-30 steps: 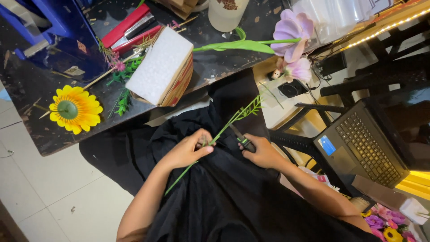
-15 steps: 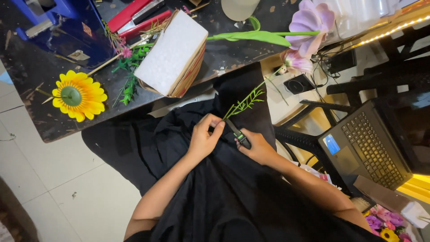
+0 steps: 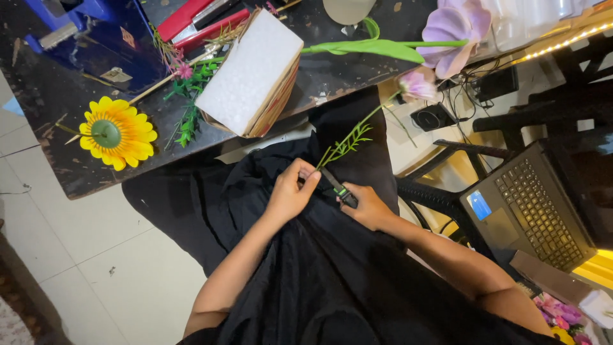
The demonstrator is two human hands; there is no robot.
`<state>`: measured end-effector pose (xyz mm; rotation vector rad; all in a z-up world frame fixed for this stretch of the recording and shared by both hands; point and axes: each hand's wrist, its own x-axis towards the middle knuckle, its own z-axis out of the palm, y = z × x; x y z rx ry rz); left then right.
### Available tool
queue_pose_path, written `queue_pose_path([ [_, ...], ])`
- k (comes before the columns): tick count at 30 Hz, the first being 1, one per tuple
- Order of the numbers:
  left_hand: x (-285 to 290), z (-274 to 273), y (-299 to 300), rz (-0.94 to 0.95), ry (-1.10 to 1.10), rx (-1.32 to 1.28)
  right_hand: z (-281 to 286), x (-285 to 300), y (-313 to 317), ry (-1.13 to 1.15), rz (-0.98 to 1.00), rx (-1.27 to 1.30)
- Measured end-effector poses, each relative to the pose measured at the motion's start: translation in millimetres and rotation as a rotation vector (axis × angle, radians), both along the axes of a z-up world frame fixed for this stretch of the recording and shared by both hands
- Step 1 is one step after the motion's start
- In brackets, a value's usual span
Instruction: The person arranges artificial flowers into a floral foam block. They use a hot glue gun to attach a large pink and white flower to the foam, then insert a yellow sunflower into the arrangement. The person also handles greenery and adjusts the flowers within the foam.
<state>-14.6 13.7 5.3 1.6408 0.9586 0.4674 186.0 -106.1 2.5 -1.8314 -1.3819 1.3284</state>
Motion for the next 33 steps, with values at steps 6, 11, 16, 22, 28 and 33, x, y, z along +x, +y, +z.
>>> queue_pose_path([
  [6, 13, 25, 63, -0.296, -0.212, -0.107, -5, -7, 0, 0.005, 0.069, -0.072],
  [11, 60, 42, 85, -0.480, -0.449, -0.227, 5, -12, 8, -0.043, 0.091, -0.106],
  [16, 69, 50, 99, -0.523, -0.348, -0.062, 17, -11, 10, -0.016, 0.077, -0.190],
  [22, 89, 25, 81, -0.486, -0.284, -0.018, 11, 15, -12, 0.009, 0.043, -0.305],
  [28, 91, 32, 70, -0.432, -0.329, -0.115, 15, 18, -5, 0.057, 0.067, -0.355],
  [33, 89, 38, 69, -0.392, -0.306, -0.055, 3, 22, -5, 0.102, 0.047, -0.390],
])
